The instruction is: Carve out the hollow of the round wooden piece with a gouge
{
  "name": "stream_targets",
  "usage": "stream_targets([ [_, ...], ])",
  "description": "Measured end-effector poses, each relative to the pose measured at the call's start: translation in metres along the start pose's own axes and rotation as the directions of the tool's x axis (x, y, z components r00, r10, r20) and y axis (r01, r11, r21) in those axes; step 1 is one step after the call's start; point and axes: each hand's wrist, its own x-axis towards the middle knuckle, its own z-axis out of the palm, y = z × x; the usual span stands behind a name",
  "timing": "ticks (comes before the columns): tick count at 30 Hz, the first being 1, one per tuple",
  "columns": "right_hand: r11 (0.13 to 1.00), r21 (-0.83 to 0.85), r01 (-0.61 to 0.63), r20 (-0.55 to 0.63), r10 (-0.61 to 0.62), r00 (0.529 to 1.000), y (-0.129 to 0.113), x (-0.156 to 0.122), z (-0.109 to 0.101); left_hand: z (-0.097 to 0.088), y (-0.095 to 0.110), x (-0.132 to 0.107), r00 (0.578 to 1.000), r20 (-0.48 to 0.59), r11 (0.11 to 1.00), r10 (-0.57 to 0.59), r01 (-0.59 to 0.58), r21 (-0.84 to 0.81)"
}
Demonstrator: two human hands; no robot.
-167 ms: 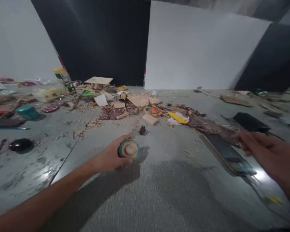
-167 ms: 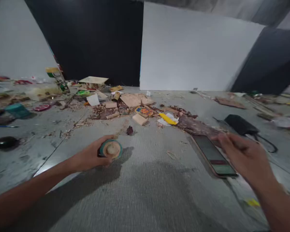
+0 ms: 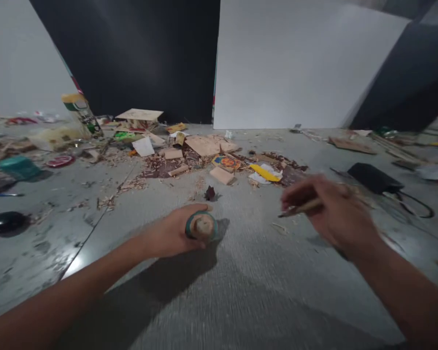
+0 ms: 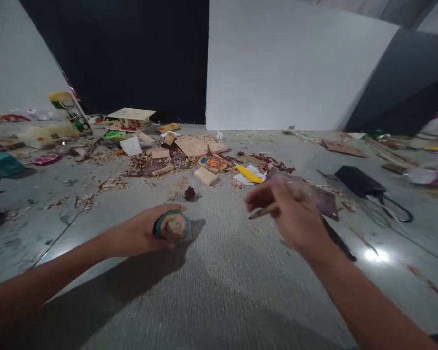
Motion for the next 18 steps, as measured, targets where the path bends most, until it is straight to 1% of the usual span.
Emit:
stream_targets([
  [2, 0.991, 0.118, -0.061, 0.118, 0.047, 0.992, -0.002, 0.006, 0.035, 0.005, 0.000, 0.009, 0.996, -0.035, 0.993, 0.079, -0.075, 0.096],
  [3, 0.978, 0.185, -0.095, 0.180, 0.062, 0.982, -0.003, 0.009, 0.051, 0.007, -0.001, 0.013, 0.994, -0.057, 0.987, 0.097, -0.088, 0.137],
  [4, 0.922, 0.344, -0.180, 0.305, 0.072, 0.950, -0.004, 0.012, 0.067, 0.008, -0.002, 0.016, 0.992, -0.085, 0.982, 0.096, -0.081, 0.169],
  [5, 0.848, 0.453, -0.277, 0.427, 0.066, 0.902, -0.004, 0.016, 0.081, 0.009, -0.004, 0.018, 0.990, -0.112, 0.979, 0.084, -0.061, 0.192],
  [6, 0.786, 0.510, -0.351, 0.513, 0.050, 0.857, -0.004, 0.019, 0.094, 0.009, -0.006, 0.019, 0.989, -0.134, 0.978, 0.070, -0.041, 0.206],
  [7, 0.724, 0.552, -0.414, 0.568, 0.037, 0.822, -0.004, 0.022, 0.105, 0.008, -0.008, 0.019, 0.987, -0.146, 0.977, 0.061, -0.029, 0.211],
  [8, 0.673, 0.580, -0.459, 0.596, 0.034, 0.802, -0.002, 0.025, 0.114, 0.006, -0.010, 0.019, 0.989, -0.138, 0.977, 0.058, -0.027, 0.212],
  [9, 0.629, 0.604, -0.490, 0.604, 0.040, 0.796, -0.001, 0.028, 0.122, 0.003, -0.012, 0.018, 0.991, -0.122, 0.977, 0.061, -0.034, 0.208],
  [11, 0.553, 0.645, -0.527, 0.593, 0.073, 0.802, 0.005, 0.032, 0.134, -0.003, -0.014, 0.017, 0.995, -0.075, 0.978, 0.071, -0.055, 0.201],
  [13, 0.505, 0.666, -0.550, 0.584, 0.106, 0.805, 0.012, 0.035, 0.141, -0.007, -0.015, 0.016, 0.997, -0.039, 0.982, 0.070, -0.062, 0.180],
  [14, 0.497, 0.667, -0.555, 0.583, 0.115, 0.804, 0.015, 0.036, 0.144, -0.008, -0.015, 0.016, 0.997, -0.018, 0.984, 0.069, -0.065, 0.166],
  [16, 0.511, 0.661, -0.549, 0.578, 0.119, 0.807, 0.021, 0.037, 0.147, -0.006, -0.016, 0.018, 0.999, -0.017, 0.986, 0.051, -0.047, 0.157],
  [18, 0.544, 0.645, -0.536, 0.578, 0.112, 0.809, 0.025, 0.037, 0.149, -0.002, -0.017, 0.020, 0.997, -0.075, 0.985, 0.024, -0.011, 0.170],
])
